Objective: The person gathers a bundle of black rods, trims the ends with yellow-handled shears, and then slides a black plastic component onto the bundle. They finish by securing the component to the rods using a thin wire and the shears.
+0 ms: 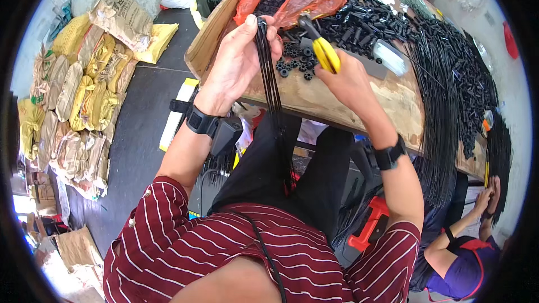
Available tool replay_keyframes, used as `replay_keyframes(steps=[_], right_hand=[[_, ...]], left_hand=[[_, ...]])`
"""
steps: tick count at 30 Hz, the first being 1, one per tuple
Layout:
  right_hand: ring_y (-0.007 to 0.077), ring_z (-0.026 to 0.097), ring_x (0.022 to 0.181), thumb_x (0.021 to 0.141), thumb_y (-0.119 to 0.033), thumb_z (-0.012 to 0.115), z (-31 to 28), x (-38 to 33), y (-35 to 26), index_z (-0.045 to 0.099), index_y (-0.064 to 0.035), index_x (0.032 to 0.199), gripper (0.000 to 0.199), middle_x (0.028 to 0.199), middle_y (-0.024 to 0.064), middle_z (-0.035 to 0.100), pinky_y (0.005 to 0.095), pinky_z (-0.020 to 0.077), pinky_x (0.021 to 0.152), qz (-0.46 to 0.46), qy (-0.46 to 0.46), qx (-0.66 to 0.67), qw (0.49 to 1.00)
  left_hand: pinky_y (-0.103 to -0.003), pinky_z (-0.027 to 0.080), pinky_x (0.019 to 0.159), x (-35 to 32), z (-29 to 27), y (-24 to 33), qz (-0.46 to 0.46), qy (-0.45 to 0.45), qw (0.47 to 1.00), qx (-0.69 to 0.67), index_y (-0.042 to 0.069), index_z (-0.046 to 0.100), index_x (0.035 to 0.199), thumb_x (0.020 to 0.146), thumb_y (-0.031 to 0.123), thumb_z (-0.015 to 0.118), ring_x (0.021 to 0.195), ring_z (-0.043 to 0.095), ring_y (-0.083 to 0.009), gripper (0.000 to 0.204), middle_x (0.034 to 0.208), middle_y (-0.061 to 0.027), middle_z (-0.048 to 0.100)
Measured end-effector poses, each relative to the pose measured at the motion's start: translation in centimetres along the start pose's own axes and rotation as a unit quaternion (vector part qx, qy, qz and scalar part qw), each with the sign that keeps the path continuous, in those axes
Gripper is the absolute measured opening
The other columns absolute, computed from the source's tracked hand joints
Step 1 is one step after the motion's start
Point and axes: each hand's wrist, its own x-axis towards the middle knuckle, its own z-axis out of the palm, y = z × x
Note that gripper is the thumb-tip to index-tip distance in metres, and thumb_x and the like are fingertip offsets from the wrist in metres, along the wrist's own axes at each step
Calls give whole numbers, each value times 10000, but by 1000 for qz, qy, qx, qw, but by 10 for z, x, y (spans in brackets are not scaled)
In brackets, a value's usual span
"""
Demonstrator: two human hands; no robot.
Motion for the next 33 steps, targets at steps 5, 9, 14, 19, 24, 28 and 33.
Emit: replay_keyframes(steps=[5,9,14,19,24,28,33], right_hand=[[396,622,808,765,-220,674,31,50,-26,597,-14,909,262,803,224,641,454,483,718,-120,64,-92,986],[399,624,800,736,-194,687,54,86,-33,590,-12,902,265,804,227,642,473,482,717,-161,32,-146,976],[375,632,844,713,-133,674,78,105,-32,615,-30,894,216,842,198,659,457,492,760,-188,3,-200,962],[374,631,862,720,-133,665,84,106,-42,633,-43,945,244,864,204,661,457,494,772,-159,-35,-191,968],[351,644,823,727,-159,684,81,109,-38,643,-22,969,281,850,194,668,427,488,740,-126,-7,-125,984],[156,575,659,731,-143,736,81,122,-16,622,10,917,266,759,65,624,316,461,611,-43,-51,116,991],[106,540,623,780,-94,696,82,119,-18,629,-13,932,185,753,28,607,278,443,565,-4,-69,208,976]], left_hand=[[-281,397,626,-4,-22,1,13,28,999,-13,10,521,1119,975,324,512,673,510,-128,345,867,-32,556],[-274,394,626,-13,-37,3,25,66,997,-22,14,513,1118,976,314,514,652,482,-116,332,872,-33,546],[-266,387,614,-14,-41,2,27,67,997,-33,22,535,1103,975,325,514,654,483,-107,329,857,-27,549],[-262,385,616,-15,-46,2,35,74,996,-31,24,553,1089,975,335,513,664,486,-103,333,852,-21,544],[-254,380,617,-14,-46,1,40,72,996,-25,31,559,1093,976,343,508,673,491,-99,337,845,-15,541],[-247,381,613,-9,-42,-5,43,71,996,-12,33,563,1093,983,353,490,667,496,-91,346,825,-7,544],[-231,394,578,-10,-38,-1,47,83,995,-15,44,577,1041,1002,296,469,627,500,-71,278,791,5,550]])
